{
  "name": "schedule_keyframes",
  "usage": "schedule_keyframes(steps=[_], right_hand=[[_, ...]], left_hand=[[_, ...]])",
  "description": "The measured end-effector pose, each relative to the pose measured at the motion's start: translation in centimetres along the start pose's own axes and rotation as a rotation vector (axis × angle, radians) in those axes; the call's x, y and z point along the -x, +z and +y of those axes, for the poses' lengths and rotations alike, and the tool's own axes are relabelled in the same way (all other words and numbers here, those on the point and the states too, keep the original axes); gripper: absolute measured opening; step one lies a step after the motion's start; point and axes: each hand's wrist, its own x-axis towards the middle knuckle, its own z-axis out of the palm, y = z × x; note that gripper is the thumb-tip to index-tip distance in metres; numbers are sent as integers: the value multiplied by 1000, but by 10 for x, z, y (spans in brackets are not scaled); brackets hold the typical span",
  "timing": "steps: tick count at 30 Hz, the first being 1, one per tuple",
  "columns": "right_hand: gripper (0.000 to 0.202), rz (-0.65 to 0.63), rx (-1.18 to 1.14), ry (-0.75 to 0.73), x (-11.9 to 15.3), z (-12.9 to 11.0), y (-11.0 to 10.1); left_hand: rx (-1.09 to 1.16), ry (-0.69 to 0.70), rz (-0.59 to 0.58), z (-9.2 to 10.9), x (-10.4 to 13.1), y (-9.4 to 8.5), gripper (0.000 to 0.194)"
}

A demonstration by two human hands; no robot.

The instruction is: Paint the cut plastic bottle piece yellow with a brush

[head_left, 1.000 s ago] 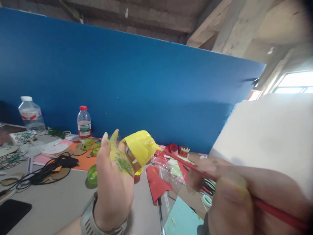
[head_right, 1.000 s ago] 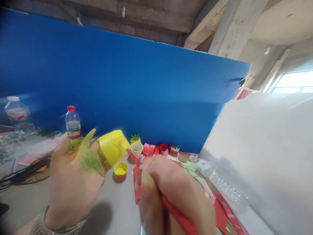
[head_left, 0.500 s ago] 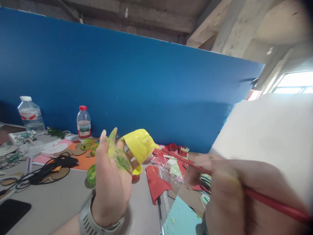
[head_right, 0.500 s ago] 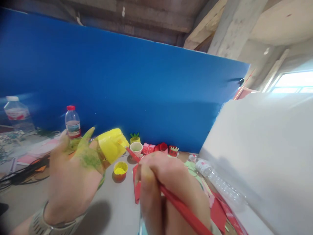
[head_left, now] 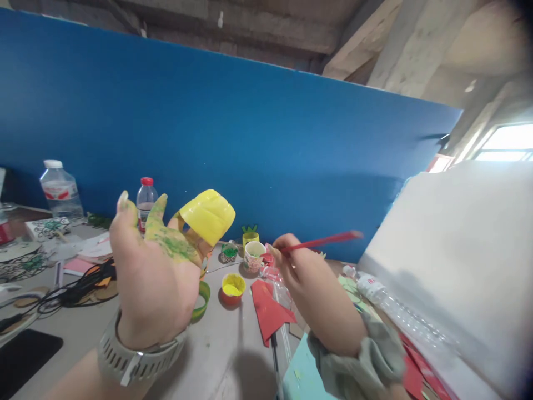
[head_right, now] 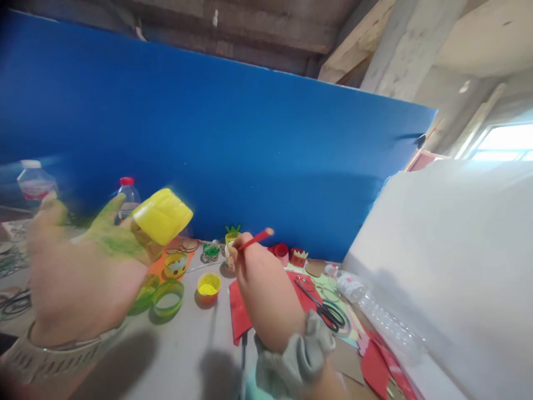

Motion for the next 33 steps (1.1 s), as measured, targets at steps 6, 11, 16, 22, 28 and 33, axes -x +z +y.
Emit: schedule_keyframes(steps=[6, 11, 16, 22, 28, 33], right_hand=[[35, -170, 12, -11, -22, 23, 42], [33, -232, 34, 33, -21, 17, 53], [28, -256, 111, 78, -23, 16, 54], [26, -256, 155, 81, -24, 14, 54], [23, -255, 159, 82, -24, 16, 55], [23, -254, 130, 71, -23, 15, 53]], left_hand=[[54, 82, 23, -7, -3, 3, 7], [58, 40, -4, -13, -3, 1, 13], [28, -47, -81, -14, -1, -4, 15], [-15, -67, -86, -12, 0, -4, 20], [-17, -67, -98, -12, 2, -3, 24], [-29, -63, -94, -11, 3, -2, 20]])
